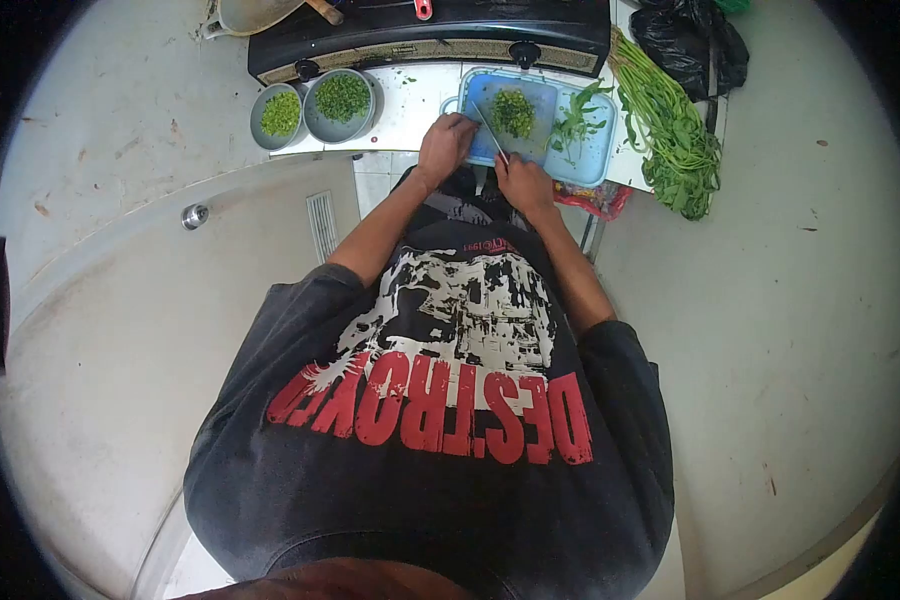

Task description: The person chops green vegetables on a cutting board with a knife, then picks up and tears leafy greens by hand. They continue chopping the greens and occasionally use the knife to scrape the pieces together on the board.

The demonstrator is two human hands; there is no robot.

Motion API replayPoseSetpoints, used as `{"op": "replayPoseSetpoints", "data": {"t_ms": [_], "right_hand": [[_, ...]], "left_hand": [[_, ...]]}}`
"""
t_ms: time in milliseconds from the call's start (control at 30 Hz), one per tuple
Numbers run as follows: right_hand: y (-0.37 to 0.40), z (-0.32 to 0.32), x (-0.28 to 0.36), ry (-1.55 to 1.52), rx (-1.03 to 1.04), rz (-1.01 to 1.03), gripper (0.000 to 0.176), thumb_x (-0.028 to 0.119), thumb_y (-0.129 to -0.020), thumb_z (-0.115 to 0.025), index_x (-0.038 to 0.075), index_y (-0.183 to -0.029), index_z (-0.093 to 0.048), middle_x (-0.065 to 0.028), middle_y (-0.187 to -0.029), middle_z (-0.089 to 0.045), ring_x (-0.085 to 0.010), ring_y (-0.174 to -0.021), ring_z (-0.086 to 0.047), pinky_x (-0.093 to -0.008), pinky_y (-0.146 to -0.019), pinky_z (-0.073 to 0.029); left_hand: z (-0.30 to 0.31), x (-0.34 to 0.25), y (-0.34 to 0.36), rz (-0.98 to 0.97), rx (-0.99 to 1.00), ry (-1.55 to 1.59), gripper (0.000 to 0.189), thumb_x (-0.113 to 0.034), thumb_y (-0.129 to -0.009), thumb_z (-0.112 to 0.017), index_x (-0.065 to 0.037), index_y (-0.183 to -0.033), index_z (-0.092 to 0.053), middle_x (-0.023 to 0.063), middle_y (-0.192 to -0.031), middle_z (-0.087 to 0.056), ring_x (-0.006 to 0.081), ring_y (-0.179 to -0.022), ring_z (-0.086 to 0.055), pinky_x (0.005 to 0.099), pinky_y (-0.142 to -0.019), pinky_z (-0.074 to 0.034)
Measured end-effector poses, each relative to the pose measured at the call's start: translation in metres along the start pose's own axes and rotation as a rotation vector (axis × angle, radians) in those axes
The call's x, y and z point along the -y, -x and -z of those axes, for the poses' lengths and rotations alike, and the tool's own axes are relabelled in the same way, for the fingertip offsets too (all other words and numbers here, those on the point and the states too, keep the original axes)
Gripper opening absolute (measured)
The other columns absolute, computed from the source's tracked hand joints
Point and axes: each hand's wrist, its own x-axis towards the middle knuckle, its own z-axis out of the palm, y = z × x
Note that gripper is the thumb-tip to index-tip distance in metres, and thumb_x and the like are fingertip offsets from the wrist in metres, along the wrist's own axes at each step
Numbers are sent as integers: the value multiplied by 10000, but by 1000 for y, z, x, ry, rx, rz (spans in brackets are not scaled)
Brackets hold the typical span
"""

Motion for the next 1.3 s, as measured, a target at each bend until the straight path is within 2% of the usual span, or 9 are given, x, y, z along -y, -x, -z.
{"op": "replayPoseSetpoints", "data": {"t_ms": [67,267,467,567,667,867,967,1167,1300], "right_hand": [[5,-3,-7,4,-14,-24,479,423,-1024,-508,-18,-907,-651,-304,-714,-657,-500,-701,-664,-588,-674,-531],[9,6,-5,-25,26,32,473,413,-1023,-519,-24,-896,-646,-311,-704,-648,-504,-697,-657,-585,-676,-528],[3,-1,-5,-47,55,23,481,410,-1027,-507,-31,-903,-654,-318,-726,-654,-507,-709,-659,-580,-694,-532],[-8,5,6,-14,76,0,467,400,-1021,-501,-23,-926,-673,-301,-764,-675,-481,-762,-685,-573,-737,-549],[-18,4,9,-16,57,19,468,401,-1023,-496,-24,-937,-674,-302,-783,-679,-482,-774,-684,-572,-746,-547],[-8,8,4,-61,23,-31,478,407,-1028,-490,-24,-934,-673,-305,-769,-673,-482,-755,-683,-571,-730,-547],[1,13,5,-30,64,16,481,411,-1029,-489,-23,-930,-672,-306,-758,-669,-481,-728,-682,-569,-706,-550],[2,1,2,21,62,18,479,411,-1024,-497,-23,-926,-673,-302,-758,-674,-482,-721,-683,-567,-696,-553],[-13,-2,9,20,35,19,480,409,-1022,-497,-25,-920,-674,-304,-779,-679,-481,-741,-687,-567,-707,-555]], "left_hand": [[-1,-8,-2,133,-24,73,99,-65,-819,-694,-59,-890,-762,121,-885,-705,343,-863,-655,428,-799,-536],[-1,-11,-6,273,-12,92,105,-97,-789,-720,-81,-878,-775,112,-898,-717,337,-877,-659,419,-811,-531],[-5,-10,-7,278,-45,102,108,-95,-769,-721,-86,-861,-777,105,-869,-716,327,-864,-663,413,-801,-533],[-3,-10,-8,268,-36,109,99,-97,-766,-723,-86,-849,-774,103,-854,-718,325,-845,-668,412,-780,-536],[-7,-2,-6,278,-7,107,139,-158,-819,-720,-71,-913,-774,124,-904,-740,315,-810,-686,404,-764,-540],[-13,0,-5,295,-52,119,143,-154,-806,-736,-63,-910,-769,123,-889,-738,303,-771,-688,394,-735,-537],[-13,0,-4,278,-55,92,143,-153,-802,-740,-64,-910,-769,126,-886,-737,306,-766,-688,393,-733,-538],[-10,-4,-6,260,-64,73,143,-161,-815,-728,-61,-910,-767,133,-885,-733,313,-767,-687,396,-729,-538],[-9,-7,-8,333,-40,155,99,-95,-748,-732,-75,-842,-755,113,-867,-731,334,-860,-675,413,-797,-532]]}}
